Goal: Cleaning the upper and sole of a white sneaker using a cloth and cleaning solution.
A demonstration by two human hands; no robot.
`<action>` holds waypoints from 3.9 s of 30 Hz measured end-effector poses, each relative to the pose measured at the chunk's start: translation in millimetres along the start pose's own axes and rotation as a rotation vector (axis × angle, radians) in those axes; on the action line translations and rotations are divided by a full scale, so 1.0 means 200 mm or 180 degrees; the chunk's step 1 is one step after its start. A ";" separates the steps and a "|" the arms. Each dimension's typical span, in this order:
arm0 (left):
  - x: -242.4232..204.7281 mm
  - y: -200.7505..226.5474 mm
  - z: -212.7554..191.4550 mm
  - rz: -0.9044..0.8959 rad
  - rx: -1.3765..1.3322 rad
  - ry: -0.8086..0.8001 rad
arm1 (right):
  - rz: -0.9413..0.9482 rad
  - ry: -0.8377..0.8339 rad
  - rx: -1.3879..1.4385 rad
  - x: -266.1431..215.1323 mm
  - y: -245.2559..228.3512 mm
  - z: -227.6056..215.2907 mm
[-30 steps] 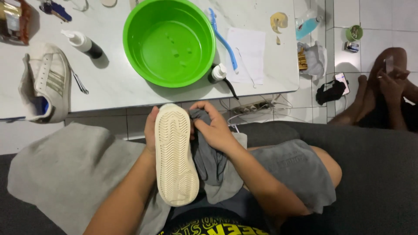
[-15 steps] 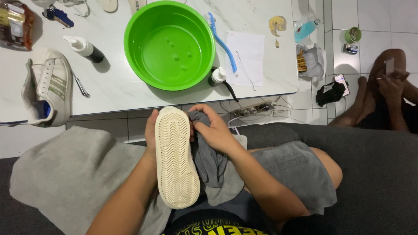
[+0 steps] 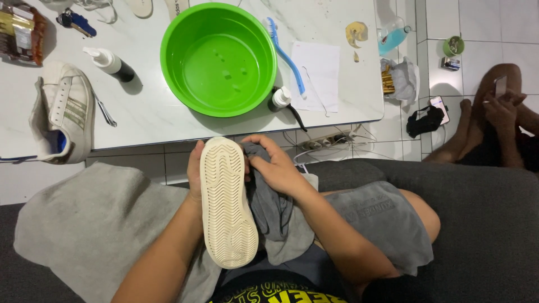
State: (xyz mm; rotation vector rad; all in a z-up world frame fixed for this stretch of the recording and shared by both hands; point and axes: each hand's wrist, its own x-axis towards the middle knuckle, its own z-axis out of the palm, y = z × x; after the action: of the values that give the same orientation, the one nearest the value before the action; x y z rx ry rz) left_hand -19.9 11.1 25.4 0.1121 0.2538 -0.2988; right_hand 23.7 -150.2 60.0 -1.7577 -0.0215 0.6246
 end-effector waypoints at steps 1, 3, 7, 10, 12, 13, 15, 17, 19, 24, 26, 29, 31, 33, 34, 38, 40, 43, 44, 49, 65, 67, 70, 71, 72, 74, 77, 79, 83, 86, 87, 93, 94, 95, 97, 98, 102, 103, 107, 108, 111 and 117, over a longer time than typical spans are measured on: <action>0.00 0.00 0.00 0.0001 0.0001 -0.0007 | -0.0006 0.0003 -0.0003 -0.01 -0.01 0.00; 0.00 0.00 -0.01 0.0039 0.0041 0.0065 | 0.0175 -0.0079 0.0001 -0.02 -0.04 0.01; -0.01 -0.01 -0.05 0.0039 0.0089 0.0208 | 0.0445 -0.0241 0.0002 -0.03 -0.12 -0.03; 0.01 -0.01 -0.08 0.0075 0.0126 0.0368 | 0.0635 -0.0438 -0.0171 -0.01 -0.15 -0.07; -0.01 -0.03 -0.10 0.0128 0.0166 0.0531 | 0.0457 -0.0310 -0.0191 0.00 -0.13 -0.09; -0.02 -0.04 -0.12 0.0119 0.0157 0.0561 | 0.0487 -0.0318 -0.0180 -0.01 -0.12 -0.08; -0.02 -0.04 -0.14 0.0166 0.0198 0.0751 | 0.0161 -0.0133 -0.0331 -0.01 -0.11 -0.08; -0.02 -0.05 -0.15 0.0202 0.0235 0.0832 | 0.0172 -0.0034 -0.0464 -0.05 -0.18 -0.05; -0.02 -0.06 -0.16 0.0249 0.0280 0.0887 | 0.0156 0.0072 -0.0603 -0.07 -0.20 -0.03; 0.00 -0.11 -0.16 0.0383 0.0395 0.1146 | -0.0021 0.0157 -0.1012 -0.03 -0.15 -0.03; 0.01 -0.12 -0.18 0.0406 0.0408 0.1242 | -0.0232 0.0066 -0.1293 -0.05 -0.14 -0.02; 0.01 -0.14 -0.21 0.0454 0.0455 0.1413 | -0.0539 -0.0164 -0.1555 -0.06 -0.10 -0.04; 0.01 -0.15 -0.22 0.0466 0.0490 0.1496 | -0.0617 -0.0296 -0.1534 -0.05 -0.10 -0.09; 0.02 -0.15 -0.23 0.0507 0.0545 0.1652 | -0.0737 -0.0506 -0.1526 -0.05 -0.14 -0.14; 0.03 -0.15 -0.24 0.0500 0.0546 0.1659 | -0.0728 -0.0505 -0.1522 -0.05 -0.16 -0.18; 0.06 -0.16 -0.27 0.0539 0.0557 0.1914 | -0.0183 -0.0566 -0.1259 -0.06 -0.25 -0.32; 0.07 -0.16 -0.29 0.0548 0.0547 0.1997 | 0.0139 -0.0476 -0.1137 -0.02 -0.23 -0.39; 0.08 -0.13 -0.29 0.0603 0.0540 0.2137 | 0.0285 0.0247 -0.1614 0.09 -0.07 -0.53; 0.09 -0.10 -0.28 0.0291 0.1602 0.2279 | 0.0448 0.0551 -0.1809 0.13 0.01 -0.59; 0.05 -0.06 0.03 0.0091 0.2492 0.2543 | 0.0908 0.0884 -0.2170 0.28 0.07 -0.69; 0.11 -0.05 -0.03 -0.0245 0.3228 0.2877 | 0.0525 0.2159 -0.2772 0.82 0.79 -0.90; 0.12 -0.07 -0.10 -0.0265 0.3411 0.2916 | 0.0539 0.2179 -0.2733 0.84 0.83 -0.90; 0.10 -0.05 -0.25 -0.0063 0.3570 0.3077 | 0.0506 0.2213 -0.2739 0.89 0.98 -0.98; 0.06 -0.05 -0.26 -0.0105 0.3492 0.3085 | 0.0104 0.2475 -0.2664 0.90 1.01 -1.00; 0.04 -0.09 -0.25 -0.0146 0.3413 0.3093 | -0.0299 0.2734 -0.2578 0.90 1.05 -1.02; 0.05 -0.03 -0.25 -0.0114 0.3281 0.3031 | -0.0313 0.2610 -0.2186 0.85 0.90 -0.98; 0.06 -0.01 -0.24 -0.0112 0.3037 0.2897 | -0.0437 0.2417 -0.1642 0.79 0.64 -0.91; 0.08 0.00 -0.22 -0.0115 0.2876 0.2775 | -0.0577 0.2373 -0.1441 0.75 0.46 -0.88; 0.11 0.03 -0.19 -0.0118 0.2551 0.2543 | -0.0923 0.2063 -0.1426 0.62 0.18 -0.81; 0.10 0.06 -0.20 -0.0122 0.2322 0.2416 | -0.1292 0.1750 -0.1582 0.55 0.06 -0.79; 0.09 0.07 -0.20 -0.0123 0.2238 0.2383 | -0.1474 0.1581 -0.1722 0.52 0.03 -0.79; 0.04 0.05 -0.09 -0.0109 0.1741 0.2097 | -0.1683 0.1121 -0.1897 0.38 -0.17 -0.73; 0.03 0.03 -0.08 -0.0117 0.1648 0.2050 | -0.1688 0.1119 -0.1898 0.36 -0.17 -0.73; 0.03 0.02 -0.07 -0.0127 0.1557 0.2001 | -0.1742 0.0901 -0.2048 0.34 -0.17 -0.73; 0.03 -0.02 -0.05 -0.0156 0.1372 0.1900 | -0.1791 0.0687 -0.2201 0.25 -0.18 -0.70; 0.03 -0.04 -0.04 -0.0174 0.1279 0.1849 | -0.1743 0.0508 -0.2305 0.18 -0.20 -0.68; 0.04 -0.09 0.02 -0.0170 0.0955 0.1637 | -0.1560 0.0207 -0.2268 0.01 -0.16 -0.67; 0.04 -0.10 0.03 -0.0145 0.0877 0.1588 | -0.1595 0.0196 -0.2255 -0.02 -0.13 -0.69; 0.01 -0.12 0.13 -0.0107 0.0724 0.1554 | -0.1305 0.0155 -0.2166 -0.05 -0.04 -0.75; 0.00 -0.12 0.17 -0.0142 0.0694 0.1597 | -0.1326 0.0094 -0.2284 -0.04 -0.02 -0.77; 0.02 -0.11 0.16 -0.0497 0.0593 0.1644 | -0.1457 0.0035 -0.2268 -0.05 -0.05 -0.76; -0.04 -0.21 0.48 -0.0011 0.1763 0.2241 | -0.2140 -0.0335 -0.2560 -0.09 -0.13 -0.73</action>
State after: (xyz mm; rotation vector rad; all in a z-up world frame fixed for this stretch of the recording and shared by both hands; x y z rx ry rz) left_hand -18.3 -40.7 117.0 0.7709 0.8660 -0.3191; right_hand 76.6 -280.1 112.0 -2.2880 -1.0140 0.2003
